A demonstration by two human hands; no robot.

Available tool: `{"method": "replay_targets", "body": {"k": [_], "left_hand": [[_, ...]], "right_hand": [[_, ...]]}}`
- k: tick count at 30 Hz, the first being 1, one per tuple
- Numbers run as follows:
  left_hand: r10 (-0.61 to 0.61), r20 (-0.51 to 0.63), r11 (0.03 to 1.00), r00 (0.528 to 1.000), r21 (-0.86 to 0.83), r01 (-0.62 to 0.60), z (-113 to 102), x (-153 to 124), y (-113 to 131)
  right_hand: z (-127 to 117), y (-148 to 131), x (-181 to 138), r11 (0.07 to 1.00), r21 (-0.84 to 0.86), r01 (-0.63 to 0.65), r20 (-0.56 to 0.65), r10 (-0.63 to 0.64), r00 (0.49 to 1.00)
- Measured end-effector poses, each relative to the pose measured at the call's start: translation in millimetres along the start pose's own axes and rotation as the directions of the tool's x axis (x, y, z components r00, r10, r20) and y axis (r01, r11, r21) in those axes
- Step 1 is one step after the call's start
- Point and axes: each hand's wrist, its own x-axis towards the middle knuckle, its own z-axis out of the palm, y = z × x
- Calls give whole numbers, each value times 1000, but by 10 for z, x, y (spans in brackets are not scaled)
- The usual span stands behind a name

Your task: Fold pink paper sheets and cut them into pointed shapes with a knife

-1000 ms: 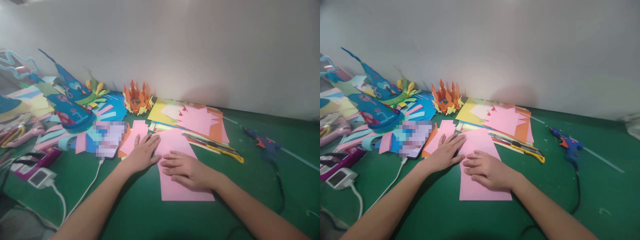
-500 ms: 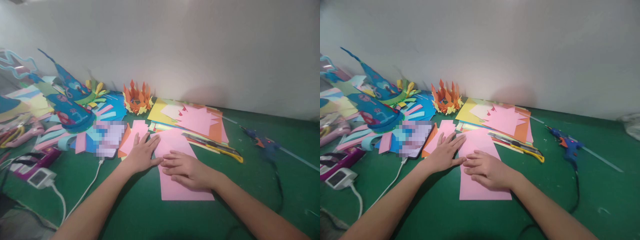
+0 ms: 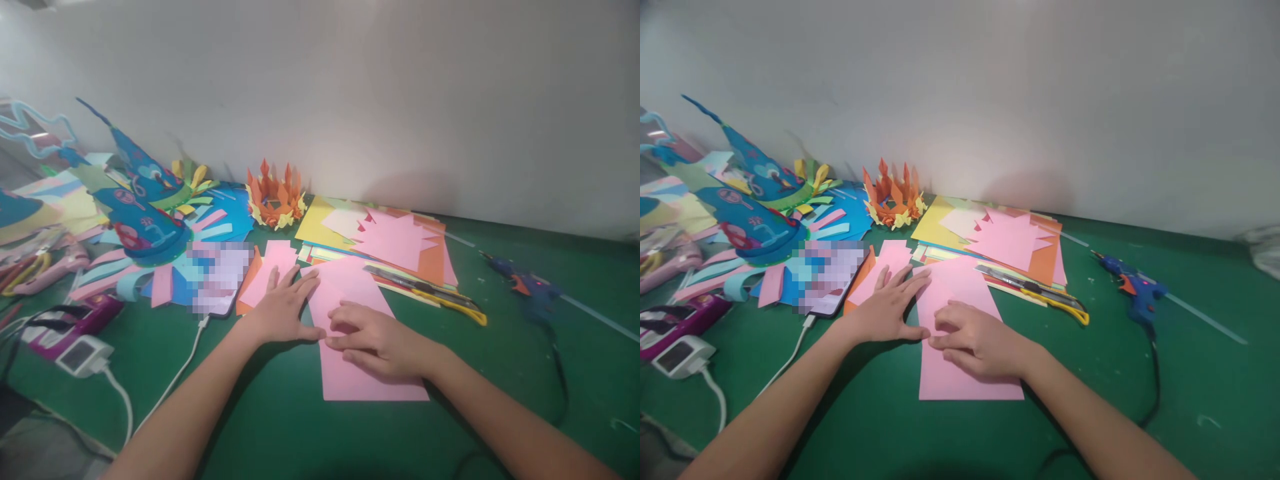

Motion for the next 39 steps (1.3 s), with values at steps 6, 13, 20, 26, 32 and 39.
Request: {"method": "replay_targets", "body": {"k": [6, 13, 20, 26, 32, 39], "left_hand": [[57, -81, 997, 995, 64, -52, 19, 4, 32], [21, -170, 994, 985, 110, -2, -12, 46, 184], [-26, -133, 990, 991, 136, 44, -28, 17, 261], [-39, -125, 988, 991, 141, 57, -4, 27, 272], [-15, -163, 993, 987, 110, 33, 23, 34, 232], [0, -142, 998, 990, 58, 9, 5, 34, 211]], "right_hand": [[-24, -6, 28, 997, 63, -32, -17, 33, 999], [-22, -20, 44, 991, 105, -86, -22, 89, 996], [-20, -7, 46, 988, 108, -108, -45, 114, 992], [17, 65, 173, 960, -82, -267, -156, 252, 955], [31, 166, 364, 918, -262, -299, -124, 275, 953], [75, 212, 461, 890, -365, -275, -112, 251, 961]]}}
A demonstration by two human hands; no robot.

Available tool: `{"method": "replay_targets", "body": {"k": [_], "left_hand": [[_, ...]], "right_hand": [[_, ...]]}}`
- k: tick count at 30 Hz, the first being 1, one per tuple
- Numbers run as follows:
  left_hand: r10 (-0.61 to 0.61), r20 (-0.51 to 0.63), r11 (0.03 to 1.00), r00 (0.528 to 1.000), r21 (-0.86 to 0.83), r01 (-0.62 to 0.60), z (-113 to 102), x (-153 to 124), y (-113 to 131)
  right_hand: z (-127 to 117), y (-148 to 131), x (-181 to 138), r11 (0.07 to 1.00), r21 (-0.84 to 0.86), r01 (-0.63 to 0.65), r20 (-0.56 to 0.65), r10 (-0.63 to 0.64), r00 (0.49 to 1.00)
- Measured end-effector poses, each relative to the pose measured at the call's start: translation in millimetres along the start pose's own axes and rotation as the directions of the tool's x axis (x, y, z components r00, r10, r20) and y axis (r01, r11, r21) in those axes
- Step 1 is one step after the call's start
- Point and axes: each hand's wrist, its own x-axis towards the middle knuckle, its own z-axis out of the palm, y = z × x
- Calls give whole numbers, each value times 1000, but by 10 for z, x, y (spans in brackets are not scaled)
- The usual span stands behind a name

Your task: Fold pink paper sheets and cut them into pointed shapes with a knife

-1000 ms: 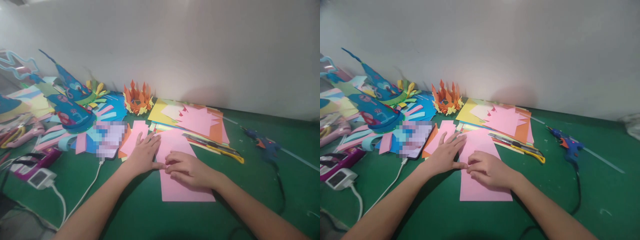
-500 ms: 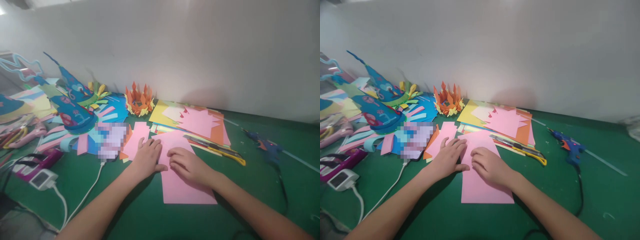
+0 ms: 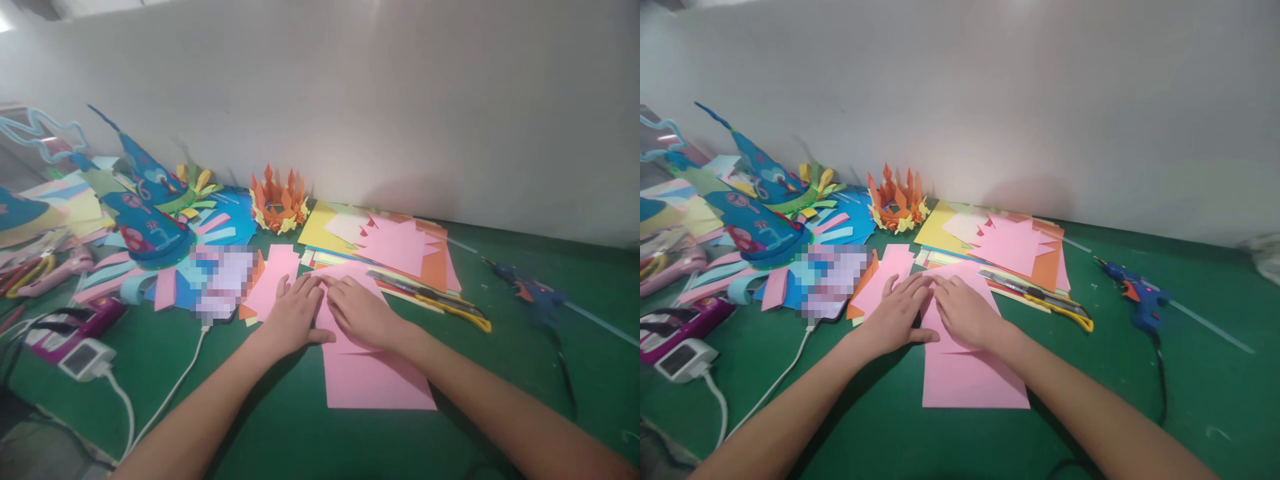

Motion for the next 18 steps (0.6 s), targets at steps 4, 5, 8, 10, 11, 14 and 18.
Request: {"method": "replay_targets", "body": {"k": [4, 5, 8, 10, 11, 14, 18], "left_hand": [[0, 12, 1000, 1000, -6, 0, 7, -1, -14], [1, 9, 1000, 1000, -4, -1, 10, 0, -19], [6, 10, 1000, 1000, -1, -6, 15, 8, -37], [4, 28, 1000, 1000, -2, -4, 15, 15, -48], [2, 36, 1000, 999, 0, -2, 14, 19, -52], [1, 36, 1000, 999, 12, -2, 14, 27, -61], [12, 22, 1000, 1000, 23, -12, 23, 28, -71]], "right_hand": [[18, -12, 6, 998, -69, 6, 3, -6, 1000], [18, -19, 6, 996, -91, 8, 11, -7, 1000], [19, -33, 2, 989, -144, 17, 21, -14, 1000], [30, -32, -3, 987, -161, 29, 8, -28, 1000], [40, -29, -7, 985, -169, 39, 1, -39, 999], [73, -10, -26, 974, -212, 85, 10, -85, 996], [75, 13, -94, 968, -232, 99, -1, -102, 995]]}}
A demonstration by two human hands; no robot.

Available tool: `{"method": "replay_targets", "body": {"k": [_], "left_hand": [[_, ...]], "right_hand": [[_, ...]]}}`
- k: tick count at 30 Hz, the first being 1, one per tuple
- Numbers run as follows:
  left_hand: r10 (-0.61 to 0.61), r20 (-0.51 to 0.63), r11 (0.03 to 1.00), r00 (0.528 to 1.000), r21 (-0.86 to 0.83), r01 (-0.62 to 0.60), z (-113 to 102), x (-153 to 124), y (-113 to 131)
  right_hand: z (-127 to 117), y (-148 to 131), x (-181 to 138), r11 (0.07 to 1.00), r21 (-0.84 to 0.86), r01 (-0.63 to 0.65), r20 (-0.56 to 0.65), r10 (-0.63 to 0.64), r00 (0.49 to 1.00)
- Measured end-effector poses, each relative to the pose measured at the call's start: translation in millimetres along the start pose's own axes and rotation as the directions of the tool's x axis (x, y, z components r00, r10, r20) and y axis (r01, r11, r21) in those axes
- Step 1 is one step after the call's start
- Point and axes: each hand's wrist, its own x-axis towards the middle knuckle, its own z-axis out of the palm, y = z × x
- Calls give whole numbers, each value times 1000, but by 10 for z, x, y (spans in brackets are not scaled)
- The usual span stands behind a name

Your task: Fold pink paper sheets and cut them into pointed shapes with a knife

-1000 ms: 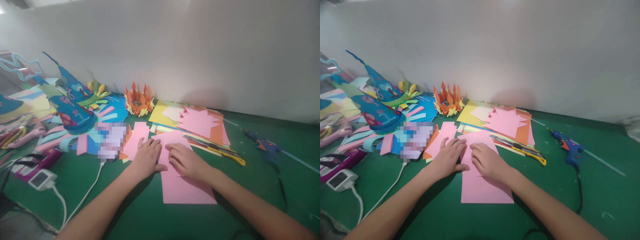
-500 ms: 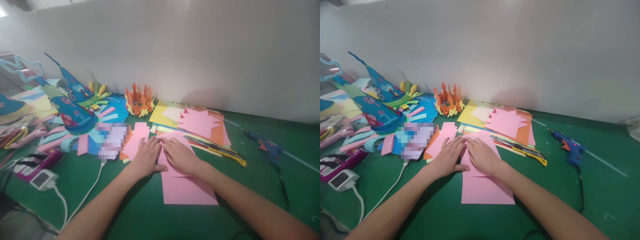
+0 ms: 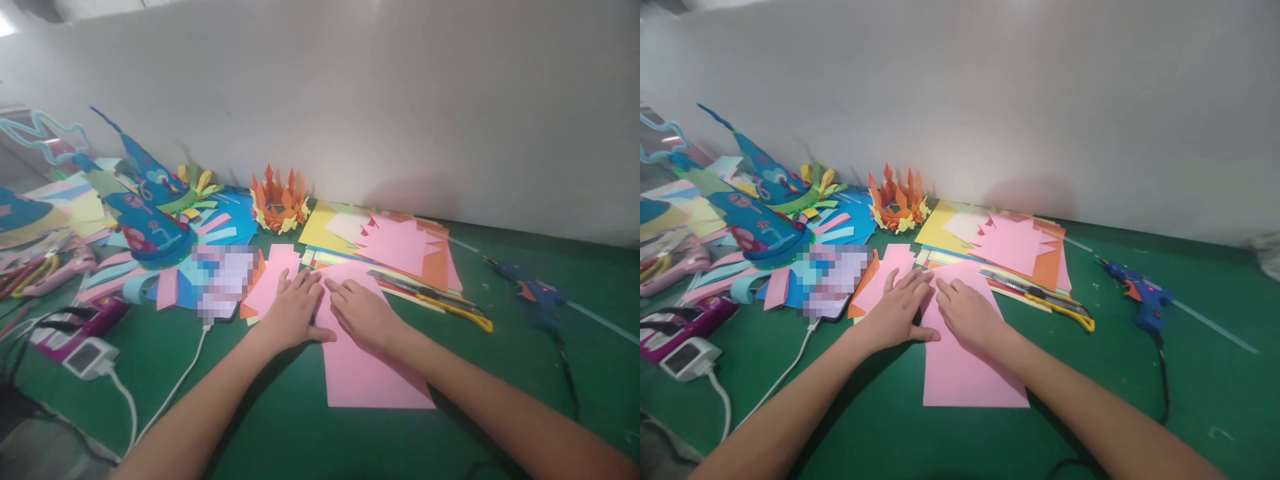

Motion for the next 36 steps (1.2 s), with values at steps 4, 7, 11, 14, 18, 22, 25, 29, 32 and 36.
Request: {"method": "replay_targets", "body": {"k": [4, 7, 11, 14, 18, 22, 25, 29, 32, 36], "left_hand": [[14, -9, 1000, 1000, 10, -14, 16, -6, -13], [12, -11, 1000, 1000, 11, -12, 28, -9, -22], [6, -6, 1000, 1000, 6, -6, 32, -10, -22], [0, 1, 1000, 1000, 2, 0, 22, -10, -14], [-5, 5, 1000, 1000, 0, 5, 19, -13, -17], [3, 1, 1000, 1000, -1, -3, 29, -12, -30], [2, -1, 1000, 1000, 2, -2, 27, -8, -25], [-5, -1, 1000, 1000, -9, 5, 14, -5, -13], [-2, -5, 1000, 1000, -20, 2, 6, -4, -16], [-4, -46, 1000, 999, -27, 3, 4, 18, 5]], "right_hand": [[-45, 17, -143, 999, 33, 2, -12, -1, 1000], [-54, 30, -293, 998, 61, 1, -43, 2, 999], [-42, 32, -504, 1000, 9, 12, -64, -11, 998], [-49, 22, -651, 999, -38, 20, -75, -23, 997], [-98, -9, -868, 999, -44, 6, -112, -11, 994], [-215, -57, -1099, 999, -7, -40, -104, 39, 994], [-294, -81, -1205, 998, 32, -59, -106, 63, 992], [-290, -88, -1209, 994, 89, -65, -210, 83, 974], [-259, -89, -1177, 988, 138, -69, -250, 102, 963], [-275, -87, -1174, 961, 210, -178, -175, 216, 961]]}}
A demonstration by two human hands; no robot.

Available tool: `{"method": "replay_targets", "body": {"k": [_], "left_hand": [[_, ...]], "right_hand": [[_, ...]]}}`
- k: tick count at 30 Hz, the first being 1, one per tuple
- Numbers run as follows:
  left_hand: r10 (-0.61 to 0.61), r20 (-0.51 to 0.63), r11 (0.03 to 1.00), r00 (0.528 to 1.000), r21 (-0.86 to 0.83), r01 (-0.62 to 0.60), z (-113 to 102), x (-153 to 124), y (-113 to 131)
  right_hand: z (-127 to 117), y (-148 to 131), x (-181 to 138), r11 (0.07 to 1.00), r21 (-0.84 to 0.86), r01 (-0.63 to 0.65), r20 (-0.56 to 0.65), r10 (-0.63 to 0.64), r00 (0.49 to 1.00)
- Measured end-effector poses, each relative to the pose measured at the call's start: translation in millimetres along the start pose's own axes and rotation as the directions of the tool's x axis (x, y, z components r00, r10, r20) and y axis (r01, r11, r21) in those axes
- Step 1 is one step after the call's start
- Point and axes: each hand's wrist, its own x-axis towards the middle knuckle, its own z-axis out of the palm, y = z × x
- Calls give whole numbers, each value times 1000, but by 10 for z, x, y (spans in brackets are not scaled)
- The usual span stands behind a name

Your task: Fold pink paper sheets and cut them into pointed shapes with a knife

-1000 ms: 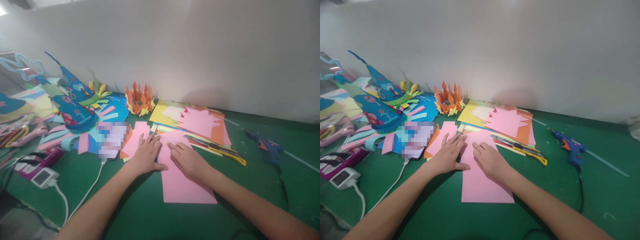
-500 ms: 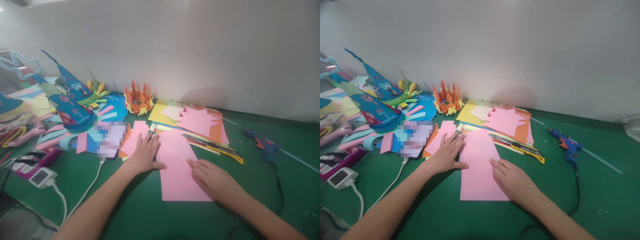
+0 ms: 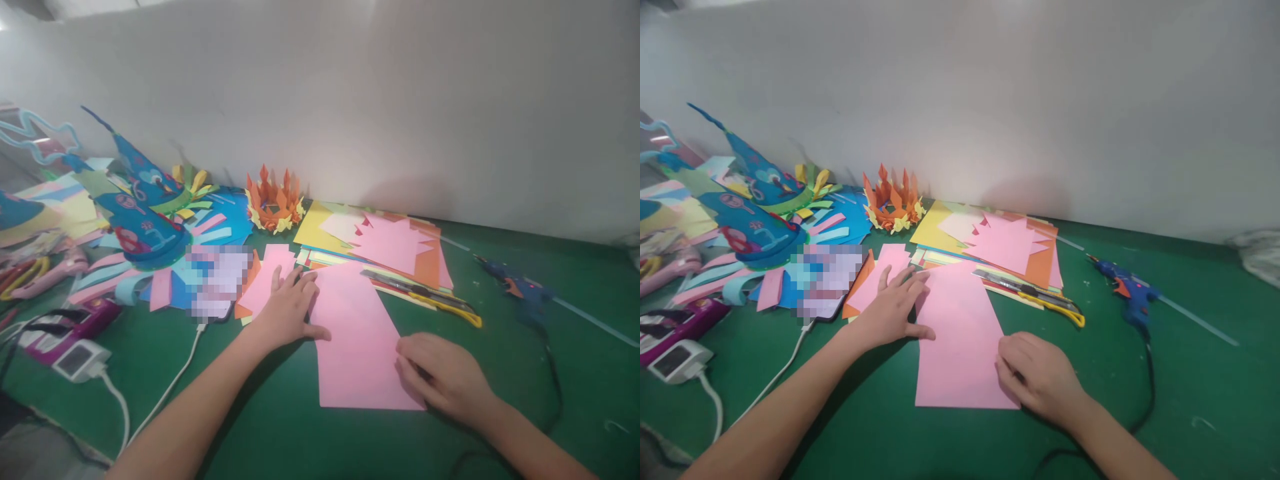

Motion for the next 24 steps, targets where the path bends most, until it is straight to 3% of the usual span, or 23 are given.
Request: {"method": "replay_targets", "body": {"k": [3, 6, 9, 11, 16, 20, 24], "left_hand": [[-40, -90, 999, 995, -2, 40, 26, 27, 73], [48, -147, 998, 988, -37, -54, 86, 42, 166], [200, -85, 974, 976, -94, -207, 157, 46, 230], [230, -54, 968, 972, -93, -234, 186, 54, 250], [184, -52, 981, 982, -52, -187, 173, 87, 259], [123, -102, 989, 987, -73, -130, 144, 90, 270], [141, -138, 981, 980, -111, -157, 138, 68, 288]], "right_hand": [[-33, 14, 12, 1000, 24, -18, 31, 17, 999], [-48, 35, 73, 1000, 29, 1, 55, -2, 998], [-47, 54, 163, 1000, 12, 6, 68, -7, 998], [-42, 71, 209, 1000, 1, 23, 82, -23, 996], [-10, 165, 218, 995, 11, 103, 89, -104, 991], [37, 241, 185, 998, 47, 50, 94, -55, 994], [78, 244, 206, 995, 103, 1, 102, -12, 995]]}}
